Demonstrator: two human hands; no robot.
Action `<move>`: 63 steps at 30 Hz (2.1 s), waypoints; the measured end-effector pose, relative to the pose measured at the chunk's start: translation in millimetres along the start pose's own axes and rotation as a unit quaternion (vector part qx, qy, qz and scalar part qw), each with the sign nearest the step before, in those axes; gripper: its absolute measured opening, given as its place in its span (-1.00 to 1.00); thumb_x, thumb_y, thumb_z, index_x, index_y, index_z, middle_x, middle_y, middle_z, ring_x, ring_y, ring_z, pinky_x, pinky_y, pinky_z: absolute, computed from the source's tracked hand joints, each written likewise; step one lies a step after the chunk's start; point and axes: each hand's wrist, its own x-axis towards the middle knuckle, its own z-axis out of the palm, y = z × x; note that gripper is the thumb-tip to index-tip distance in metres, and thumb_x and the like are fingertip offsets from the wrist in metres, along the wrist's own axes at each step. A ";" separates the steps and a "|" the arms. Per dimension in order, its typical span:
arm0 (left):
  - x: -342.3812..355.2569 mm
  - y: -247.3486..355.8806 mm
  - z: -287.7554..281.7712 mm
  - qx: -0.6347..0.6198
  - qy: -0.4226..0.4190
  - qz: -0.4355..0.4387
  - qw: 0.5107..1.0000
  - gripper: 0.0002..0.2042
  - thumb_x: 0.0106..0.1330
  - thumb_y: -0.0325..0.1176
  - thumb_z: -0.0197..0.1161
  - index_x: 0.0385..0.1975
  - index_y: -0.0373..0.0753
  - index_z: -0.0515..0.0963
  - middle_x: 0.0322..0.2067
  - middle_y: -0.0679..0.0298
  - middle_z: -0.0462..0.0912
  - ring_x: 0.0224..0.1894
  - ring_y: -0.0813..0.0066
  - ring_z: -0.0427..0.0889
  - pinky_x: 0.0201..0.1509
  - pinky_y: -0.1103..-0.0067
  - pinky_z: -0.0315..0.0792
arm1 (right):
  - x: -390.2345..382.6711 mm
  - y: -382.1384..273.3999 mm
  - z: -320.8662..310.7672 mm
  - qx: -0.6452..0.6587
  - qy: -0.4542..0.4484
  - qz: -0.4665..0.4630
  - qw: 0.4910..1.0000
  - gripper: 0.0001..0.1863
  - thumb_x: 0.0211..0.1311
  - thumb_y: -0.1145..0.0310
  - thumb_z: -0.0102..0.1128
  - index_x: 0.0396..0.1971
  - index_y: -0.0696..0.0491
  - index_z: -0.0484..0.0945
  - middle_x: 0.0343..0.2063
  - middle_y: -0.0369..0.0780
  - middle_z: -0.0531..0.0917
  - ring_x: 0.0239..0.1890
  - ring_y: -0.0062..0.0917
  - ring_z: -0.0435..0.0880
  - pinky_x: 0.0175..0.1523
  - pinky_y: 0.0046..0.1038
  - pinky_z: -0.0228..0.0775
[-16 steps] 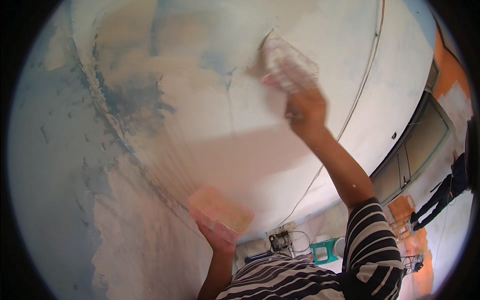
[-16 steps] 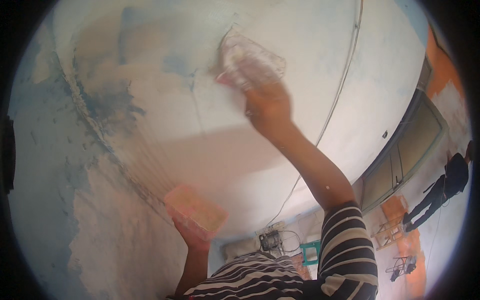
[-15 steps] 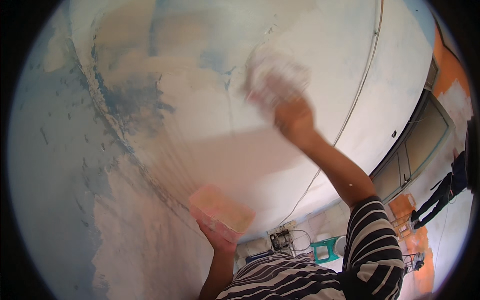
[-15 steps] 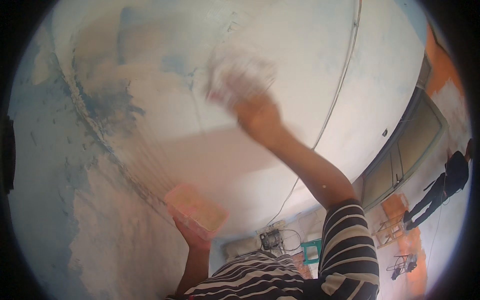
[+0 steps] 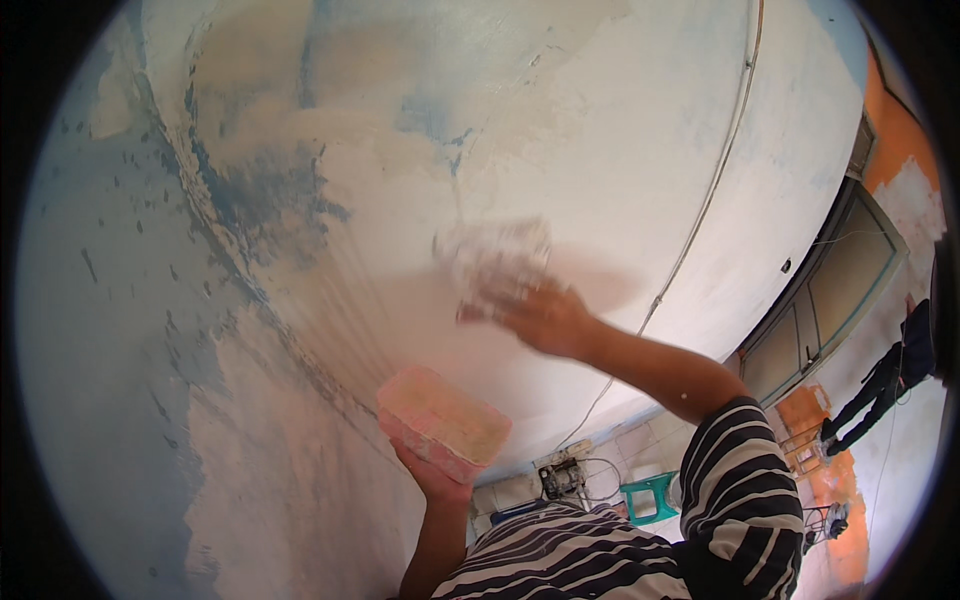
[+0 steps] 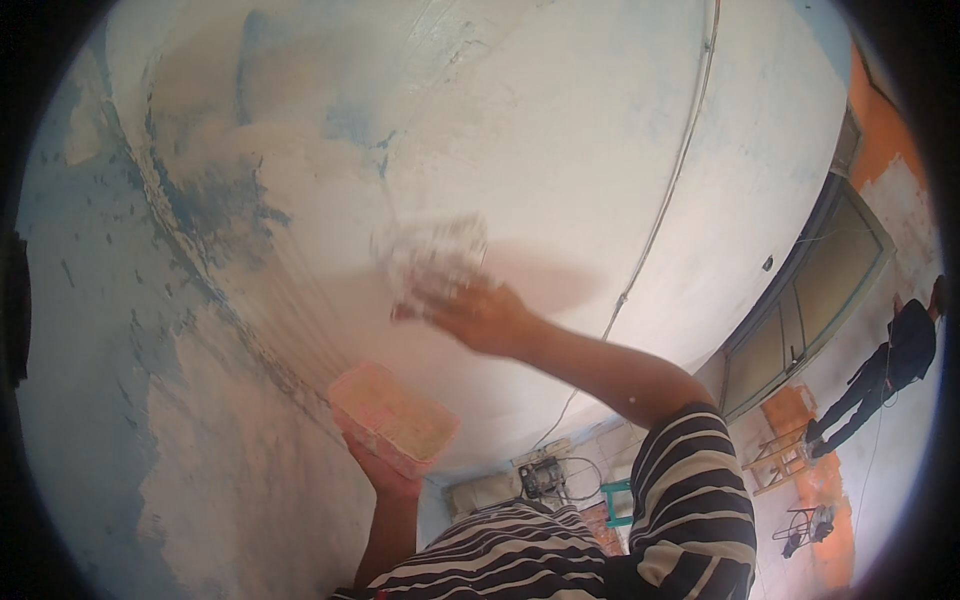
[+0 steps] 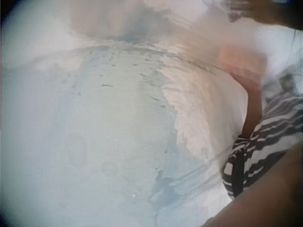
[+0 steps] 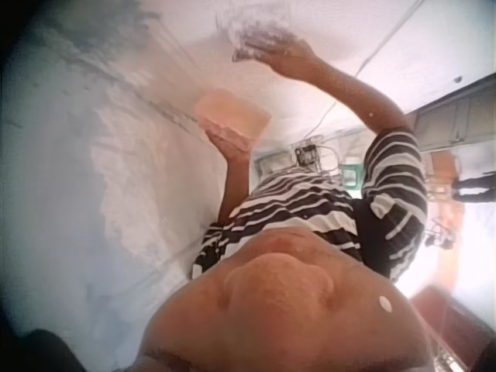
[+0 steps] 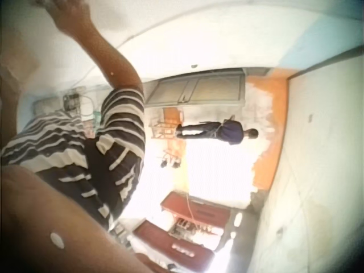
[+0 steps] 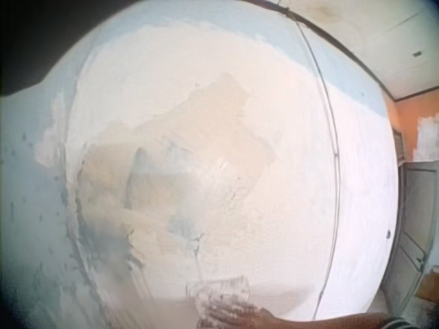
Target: The person applies plaster to a wall using a putty knife and a pink container. The person repeatedly scoops the plaster from the container and spreads it onto the wall surface.
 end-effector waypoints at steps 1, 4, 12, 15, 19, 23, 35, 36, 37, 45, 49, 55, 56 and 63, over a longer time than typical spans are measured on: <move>0.0 3.2 3.1 -0.004 0.002 0.014 1.000 -0.42 0.45 0.21 -0.08 0.32 -0.01 0.30 0.21 0.32 0.45 0.22 0.25 0.47 0.24 0.18 0.45 | 9.3 -18.6 -16.8 0.063 -0.034 0.010 0.997 -0.55 0.06 0.55 0.22 -0.02 -0.13 0.66 0.20 -0.32 0.58 0.33 -0.47 0.47 0.42 -0.26 0.27; 7.4 9.4 -11.1 -0.046 -0.024 -0.004 0.999 -0.42 0.45 0.22 -0.09 0.32 0.00 0.30 0.21 0.31 0.46 0.23 0.24 0.47 0.25 0.18 0.44 | 55.7 9.3 -75.7 -0.013 0.092 0.037 0.995 -0.60 0.02 0.63 0.27 -0.09 0.01 0.67 0.04 -0.19 0.67 0.17 -0.41 0.62 0.22 -0.31 0.51; 2.5 -5.4 -22.6 0.004 -0.024 0.001 1.000 -0.35 0.40 0.27 -0.06 0.36 0.01 0.24 0.26 0.32 0.40 0.30 0.21 0.40 0.31 0.14 0.37 | -0.4 23.8 3.4 -0.066 -0.047 0.025 0.996 -0.56 0.28 0.39 0.08 0.17 -0.18 0.54 0.33 -0.28 0.43 0.42 -0.39 0.33 0.49 -0.21 0.14; 0.7 3.3 -3.2 0.009 -0.028 0.010 1.000 -0.30 0.36 0.32 -0.05 0.37 0.03 0.22 0.27 0.33 0.39 0.32 0.18 0.37 0.33 0.10 0.34 | 9.5 -15.2 -29.1 0.084 -0.079 -0.057 0.992 -0.52 0.25 0.34 0.14 0.20 -0.21 0.53 0.36 -0.28 0.40 0.39 -0.50 0.37 0.46 -0.23 0.21; 5.0 6.6 -6.5 -0.017 -0.070 0.010 0.997 -0.41 0.45 0.17 -0.05 0.35 -0.03 0.26 0.24 0.32 0.42 0.27 0.23 0.43 0.28 0.19 0.43 | 53.0 71.8 -80.5 0.019 0.129 0.161 0.978 -0.43 0.20 0.42 0.12 0.26 -0.24 0.49 0.36 -0.25 0.41 0.29 -0.52 0.50 0.33 -0.35 0.36; 11.5 -0.5 -27.9 -0.031 -0.084 -0.017 0.996 -0.32 0.37 0.29 -0.04 0.37 0.01 0.23 0.27 0.32 0.39 0.29 0.18 0.41 0.32 0.12 0.37 | 45.2 88.6 -48.1 -0.073 0.034 0.098 0.992 -0.35 0.19 0.47 0.14 0.33 -0.23 0.41 0.40 -0.23 0.33 0.39 -0.41 0.36 0.47 -0.31 0.13; 6.2 -3.4 -14.6 0.000 -0.057 -0.005 0.998 -0.30 0.37 0.30 -0.05 0.41 0.02 0.18 0.32 0.31 0.34 0.34 0.19 0.35 0.36 0.12 0.32 | 64.0 93.0 -90.7 -0.031 0.030 0.215 0.976 -0.39 0.09 0.62 0.17 0.18 -0.17 0.54 0.34 -0.26 0.43 0.37 -0.45 0.39 0.33 -0.34 0.34; 6.3 -4.7 -12.4 -0.004 -0.052 -0.006 0.999 -0.30 0.38 0.30 -0.05 0.41 0.02 0.18 0.32 0.31 0.33 0.35 0.19 0.34 0.36 0.11 0.31 | 45.9 87.2 -58.7 -0.087 -0.008 0.106 0.991 -0.47 0.20 0.54 0.13 0.18 -0.21 0.54 0.34 -0.27 0.43 0.38 -0.46 0.37 0.35 -0.31 0.32; 5.7 -4.4 -12.0 -0.009 -0.045 -0.004 0.999 -0.30 0.38 0.30 -0.05 0.41 0.02 0.17 0.33 0.31 0.33 0.36 0.19 0.33 0.37 0.11 0.30 | 33.8 49.1 -29.9 -0.011 -0.051 0.074 0.996 -0.60 0.41 0.35 0.00 0.21 -0.21 0.51 0.35 -0.29 0.41 0.42 -0.50 0.30 0.46 -0.31 0.16; 5.6 -3.8 1.3 0.031 -0.060 0.007 0.998 -0.30 0.38 0.30 -0.07 0.41 0.03 0.17 0.33 0.32 0.33 0.35 0.20 0.34 0.36 0.14 0.32 | 95.3 89.0 -130.7 0.050 0.197 0.200 0.959 -0.41 0.05 0.67 0.13 0.13 -0.09 0.58 0.13 -0.15 0.62 0.07 -0.42 0.64 -0.06 -0.38 0.55; 4.1 -9.1 -14.3 0.003 -0.029 -0.008 1.000 -0.30 0.38 0.31 -0.06 0.40 0.03 0.18 0.31 0.32 0.34 0.33 0.21 0.36 0.34 0.17 0.36 | 46.6 73.7 -52.2 -0.066 -0.007 0.058 0.996 -0.38 0.18 0.57 0.12 0.25 -0.25 0.49 0.33 -0.34 0.44 0.40 -0.43 0.35 0.37 -0.29 0.30; 3.1 -7.4 -9.1 -0.021 -0.038 -0.003 0.999 -0.37 0.42 0.25 -0.05 0.36 0.02 0.25 0.27 0.35 0.39 0.29 0.25 0.41 0.29 0.18 0.41 | 34.3 28.7 -69.1 0.039 -0.011 0.002 0.999 -0.64 0.30 0.50 0.10 0.09 -0.01 0.54 0.26 -0.23 0.51 0.25 -0.39 0.55 0.28 -0.38 0.46; 3.5 -7.3 -10.9 -0.020 -0.036 -0.001 0.999 -0.37 0.42 0.25 -0.05 0.36 0.02 0.25 0.27 0.35 0.39 0.29 0.25 0.41 0.29 0.18 0.41 | 50.6 48.7 -89.2 0.094 0.061 0.070 0.991 -0.56 0.23 0.59 0.11 0.12 0.00 0.53 0.25 -0.20 0.52 0.21 -0.38 0.58 0.21 -0.40 0.50; 4.6 -19.2 -22.6 0.008 -0.021 -0.020 1.000 -0.33 0.41 0.28 -0.07 0.37 -0.02 0.22 0.28 0.33 0.38 0.30 0.23 0.40 0.30 0.18 0.39 | -6.2 52.6 -12.3 0.065 -0.103 0.086 0.989 -0.51 0.29 0.34 0.17 0.25 -0.14 0.48 0.32 -0.19 0.41 0.42 -0.42 0.30 0.47 -0.26 0.20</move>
